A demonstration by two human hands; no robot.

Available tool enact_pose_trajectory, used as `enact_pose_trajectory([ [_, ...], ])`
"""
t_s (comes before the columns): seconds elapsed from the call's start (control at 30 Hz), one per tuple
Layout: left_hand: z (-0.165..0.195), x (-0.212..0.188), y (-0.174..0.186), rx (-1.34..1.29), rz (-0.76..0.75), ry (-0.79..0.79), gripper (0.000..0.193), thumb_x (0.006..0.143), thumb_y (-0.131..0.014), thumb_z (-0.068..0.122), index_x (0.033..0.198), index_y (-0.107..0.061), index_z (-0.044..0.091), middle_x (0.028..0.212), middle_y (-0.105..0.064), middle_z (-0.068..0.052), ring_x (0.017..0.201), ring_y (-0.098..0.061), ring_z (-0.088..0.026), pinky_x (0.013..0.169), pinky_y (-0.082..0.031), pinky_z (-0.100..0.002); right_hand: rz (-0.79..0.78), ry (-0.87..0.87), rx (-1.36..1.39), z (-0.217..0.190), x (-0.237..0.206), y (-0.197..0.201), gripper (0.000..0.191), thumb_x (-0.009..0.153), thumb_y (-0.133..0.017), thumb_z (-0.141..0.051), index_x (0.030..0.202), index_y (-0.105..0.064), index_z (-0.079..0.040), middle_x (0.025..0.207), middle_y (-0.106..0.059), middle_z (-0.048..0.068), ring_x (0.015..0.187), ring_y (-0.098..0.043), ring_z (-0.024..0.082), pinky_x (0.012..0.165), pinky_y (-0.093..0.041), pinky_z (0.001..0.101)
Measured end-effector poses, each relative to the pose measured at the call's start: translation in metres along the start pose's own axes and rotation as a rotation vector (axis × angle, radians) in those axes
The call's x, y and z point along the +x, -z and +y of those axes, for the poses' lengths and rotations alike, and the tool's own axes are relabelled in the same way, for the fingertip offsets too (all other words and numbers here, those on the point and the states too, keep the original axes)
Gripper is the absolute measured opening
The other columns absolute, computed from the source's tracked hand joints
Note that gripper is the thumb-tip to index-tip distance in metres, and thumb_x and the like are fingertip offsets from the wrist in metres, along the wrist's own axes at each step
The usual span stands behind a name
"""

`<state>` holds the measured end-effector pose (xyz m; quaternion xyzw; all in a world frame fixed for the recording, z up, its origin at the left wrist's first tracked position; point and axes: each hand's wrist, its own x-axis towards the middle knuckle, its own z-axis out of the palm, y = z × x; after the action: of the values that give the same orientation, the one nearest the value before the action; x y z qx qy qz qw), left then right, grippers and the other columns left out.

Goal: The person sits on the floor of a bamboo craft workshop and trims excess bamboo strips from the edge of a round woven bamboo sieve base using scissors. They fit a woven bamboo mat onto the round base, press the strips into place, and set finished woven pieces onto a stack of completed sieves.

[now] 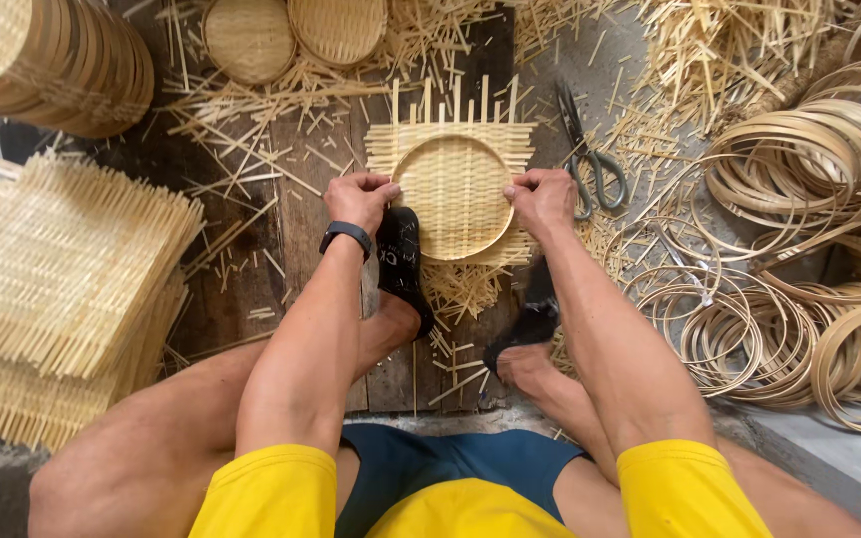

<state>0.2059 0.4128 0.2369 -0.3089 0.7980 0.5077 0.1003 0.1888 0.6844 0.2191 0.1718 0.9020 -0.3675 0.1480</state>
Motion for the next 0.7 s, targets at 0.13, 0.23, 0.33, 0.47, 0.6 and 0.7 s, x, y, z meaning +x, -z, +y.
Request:
enact_pose_trajectory([
  [0.13,-0.003,0.002,-0.009,0.011,0.000,-0.011,0.018,0.075,-0.088,0.011,0.089,-0.081,0.004,0.080,-0.078,-0.008,0.070,-0.073,-0.014,0.069,-0.059,-0.029,-0.007,0.029,-0.010,0.011,0.012,0.005,0.022,0.077,-0.089,-0.018,0.096,-0.083,-0.012,0.087,-0.078,0.009,0.075,-0.073,0.016,0.078,-0.059,0.0312],
  [0.23,0.001,0.006,-0.009,-0.048,-0.027,-0.010,0.018,0.074,-0.088,0.010,0.089,-0.081,0.003,0.079,-0.079,-0.007,0.070,-0.073,-0.012,0.069,-0.059,-0.028,-0.135,-0.047,-0.041,0.010,0.026,0.017,0.021,0.076,-0.089,-0.019,0.095,-0.084,-0.012,0.086,-0.079,0.008,0.076,-0.072,0.017,0.078,-0.058,0.0323],
  [0.33,0.015,0.011,-0.002,-0.058,-0.078,0.002,0.018,0.073,-0.088,0.010,0.088,-0.082,0.003,0.079,-0.079,-0.007,0.069,-0.073,-0.012,0.069,-0.060,-0.029,-0.270,-0.085,0.060,-0.007,0.034,0.033,0.023,0.074,-0.088,-0.018,0.094,-0.082,-0.010,0.082,-0.078,0.009,0.073,-0.072,0.017,0.074,-0.060,0.0338],
  [0.47,0.046,0.026,0.002,0.260,-0.168,0.042,0.027,0.077,-0.086,0.015,0.102,-0.079,0.008,0.089,-0.080,-0.007,0.079,-0.075,-0.017,0.078,-0.060,-0.035,-0.178,0.200,-0.240,-0.050,0.015,0.035,0.062,0.073,-0.094,-0.032,0.124,-0.071,-0.007,0.122,-0.069,0.016,0.113,-0.064,0.026,0.105,-0.049,0.0368],
  [0.6,0.074,0.050,-0.020,0.509,-0.116,-0.612,0.030,0.092,-0.078,0.029,0.118,-0.077,0.014,0.125,-0.070,-0.010,0.122,-0.058,-0.028,0.106,-0.046,-0.042,-0.440,0.678,-0.686,-0.086,-0.015,-0.020,0.131,0.061,-0.088,-0.055,0.159,-0.019,-0.002,0.161,-0.016,0.022,0.152,-0.015,0.034,0.130,-0.014,0.0480],
  [0.7,0.087,0.070,-0.039,0.476,-0.203,-0.877,0.031,0.097,-0.071,0.031,0.124,-0.076,0.015,0.136,-0.064,-0.008,0.129,-0.054,-0.031,0.109,-0.039,-0.048,-0.425,0.733,-0.991,-0.089,-0.019,-0.061,0.126,0.070,-0.075,-0.063,0.163,-0.014,-0.004,0.164,-0.001,0.026,0.154,0.001,0.039,0.124,-0.001,0.0574],
])
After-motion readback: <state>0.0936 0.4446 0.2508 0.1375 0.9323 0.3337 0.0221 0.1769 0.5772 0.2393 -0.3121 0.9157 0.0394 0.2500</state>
